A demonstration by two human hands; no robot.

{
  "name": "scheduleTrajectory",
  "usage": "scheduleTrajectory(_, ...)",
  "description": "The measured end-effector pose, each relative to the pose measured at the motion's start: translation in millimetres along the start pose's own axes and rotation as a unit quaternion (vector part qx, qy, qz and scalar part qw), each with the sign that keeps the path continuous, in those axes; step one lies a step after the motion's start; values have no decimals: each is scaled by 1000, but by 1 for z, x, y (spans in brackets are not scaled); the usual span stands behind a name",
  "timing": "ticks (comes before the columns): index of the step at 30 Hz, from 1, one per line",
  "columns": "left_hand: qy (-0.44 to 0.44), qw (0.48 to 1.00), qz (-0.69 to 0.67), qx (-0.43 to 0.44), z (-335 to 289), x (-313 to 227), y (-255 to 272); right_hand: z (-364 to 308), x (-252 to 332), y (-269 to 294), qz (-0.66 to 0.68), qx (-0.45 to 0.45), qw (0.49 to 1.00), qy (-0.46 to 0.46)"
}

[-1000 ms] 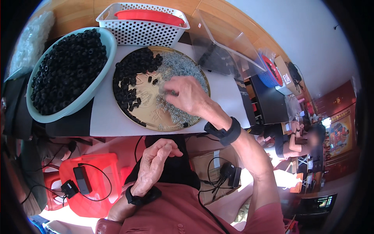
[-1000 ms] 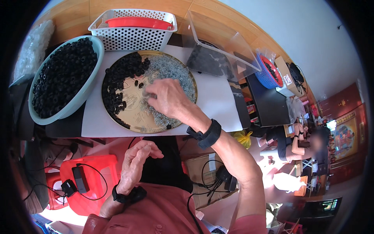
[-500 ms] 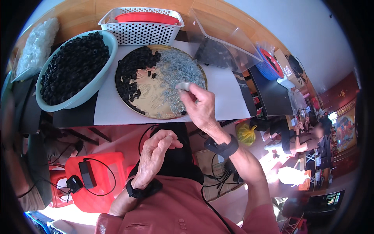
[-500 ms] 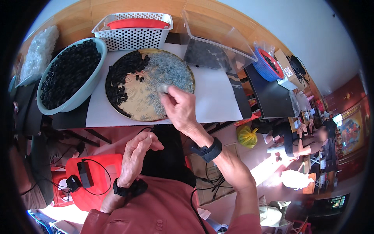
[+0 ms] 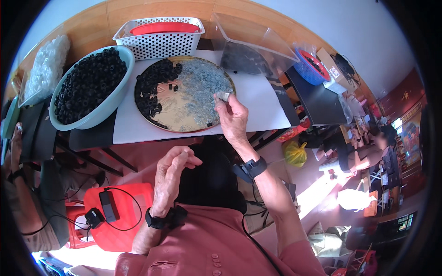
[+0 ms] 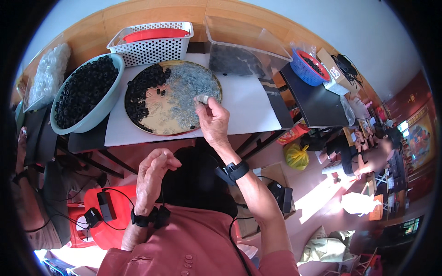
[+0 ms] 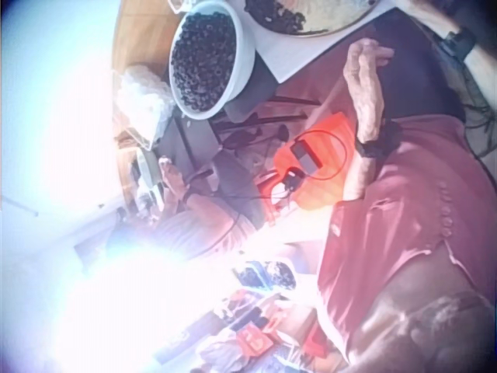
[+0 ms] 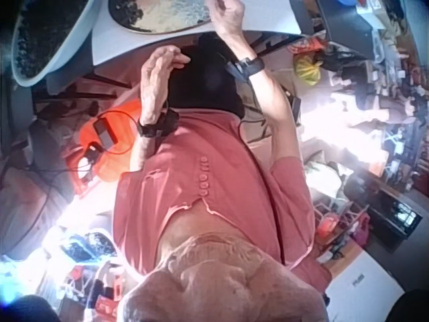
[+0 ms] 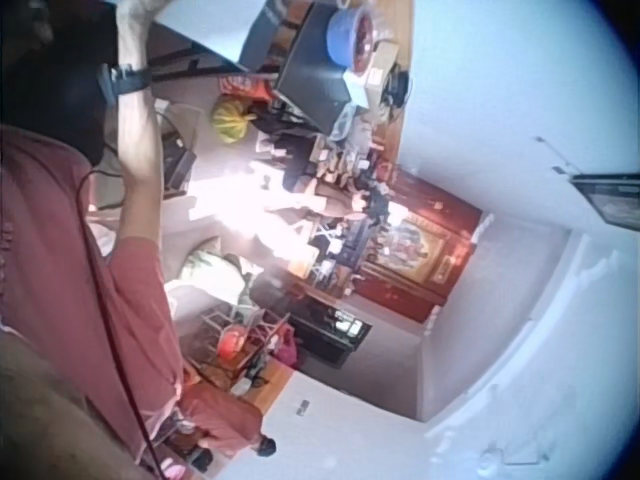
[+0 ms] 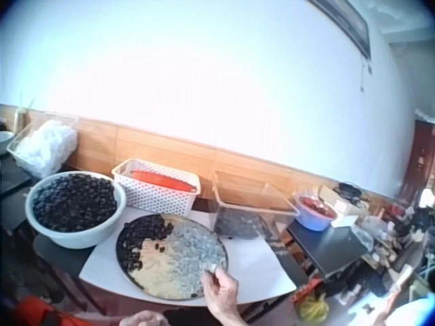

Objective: Assembling small black circular components onto metal rods or clips.

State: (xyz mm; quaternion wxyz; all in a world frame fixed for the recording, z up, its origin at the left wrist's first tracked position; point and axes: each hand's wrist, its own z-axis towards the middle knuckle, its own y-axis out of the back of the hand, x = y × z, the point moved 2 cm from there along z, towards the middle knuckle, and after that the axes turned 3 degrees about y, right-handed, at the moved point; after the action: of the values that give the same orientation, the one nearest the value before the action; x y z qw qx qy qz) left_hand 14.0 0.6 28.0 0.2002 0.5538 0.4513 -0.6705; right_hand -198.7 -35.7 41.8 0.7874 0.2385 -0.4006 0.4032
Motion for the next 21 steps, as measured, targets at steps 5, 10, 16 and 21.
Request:
scheduleTrajectory(5,4,999,-15,-34,-1,-1,11,-3,0,-5,-38,16,999,4)
scheduleTrajectory(10,1,999,-40,-36,2,0,14,-4,0,-6,-1,-16,999,45)
scheduleTrajectory(16,11,999,-35,-24,3,2,10,-4,0,-1,-26,14,999,36)
scheduleTrajectory(21,31,999,-17,-26,8,-4,5,0,0,1,-5,63,998,2)
